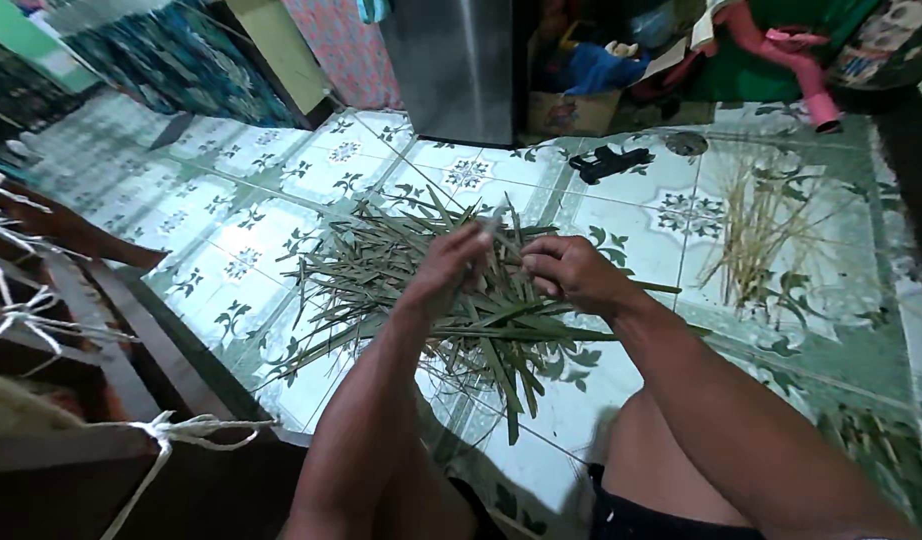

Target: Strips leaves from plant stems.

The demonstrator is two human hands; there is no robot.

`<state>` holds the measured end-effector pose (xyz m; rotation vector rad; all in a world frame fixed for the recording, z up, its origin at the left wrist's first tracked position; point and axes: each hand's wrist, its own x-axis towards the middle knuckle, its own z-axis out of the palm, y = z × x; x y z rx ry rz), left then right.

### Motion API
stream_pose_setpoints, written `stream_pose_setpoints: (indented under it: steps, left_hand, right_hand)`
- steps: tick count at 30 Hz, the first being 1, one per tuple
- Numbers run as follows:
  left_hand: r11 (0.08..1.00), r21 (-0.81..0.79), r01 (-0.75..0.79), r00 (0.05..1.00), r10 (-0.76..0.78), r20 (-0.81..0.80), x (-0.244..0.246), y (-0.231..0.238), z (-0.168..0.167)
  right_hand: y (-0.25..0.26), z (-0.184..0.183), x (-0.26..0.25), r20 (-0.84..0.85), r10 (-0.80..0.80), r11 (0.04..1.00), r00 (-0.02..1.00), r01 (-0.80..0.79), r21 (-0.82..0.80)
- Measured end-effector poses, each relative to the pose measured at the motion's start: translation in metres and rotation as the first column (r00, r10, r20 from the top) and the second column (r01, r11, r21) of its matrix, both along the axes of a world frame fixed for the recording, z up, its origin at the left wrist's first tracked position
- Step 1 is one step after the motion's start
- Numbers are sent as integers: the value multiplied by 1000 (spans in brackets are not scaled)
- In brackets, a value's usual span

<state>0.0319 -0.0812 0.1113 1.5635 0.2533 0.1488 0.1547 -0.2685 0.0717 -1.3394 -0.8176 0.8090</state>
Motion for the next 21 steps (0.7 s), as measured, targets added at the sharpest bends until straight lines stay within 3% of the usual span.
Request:
stream_pose_setpoints:
  steps: [3,6,8,13,15,18,21]
  left_hand:
    - [995,-63,-73,995,78,68,-9,17,6]
    - [994,17,107,989,-104,-109,-10,-4,-11]
    - [983,37,178,975,-171,-141,-6,-13,-9]
    - [990,-114,-87,990,99,100,-9,25,10]
    - [995,-83,-50,998,52,31,-13,15,3]
    - [990,-9,142,985,-142,-99,-11,-11,-6]
    - [999,-54,-7,1000,9,27,-10,8,4]
  right_hand:
    - [-6,0,1,49,35,999,998,-34,-9]
    - [-5,-4,-2,46,8,1000,999,-9,6]
    - [-5,-3,-4,55,-20,1000,998,18,22]
    - [-13,-1,-1,136,-9,1000,991,8,7]
    - [-12,0,-2,111,11,1000,994,-10,-6]
    - [-9,2,-5,46,14,1000,999,-14,7]
    - [-12,4,-4,28,40,999,999,-39,-13]
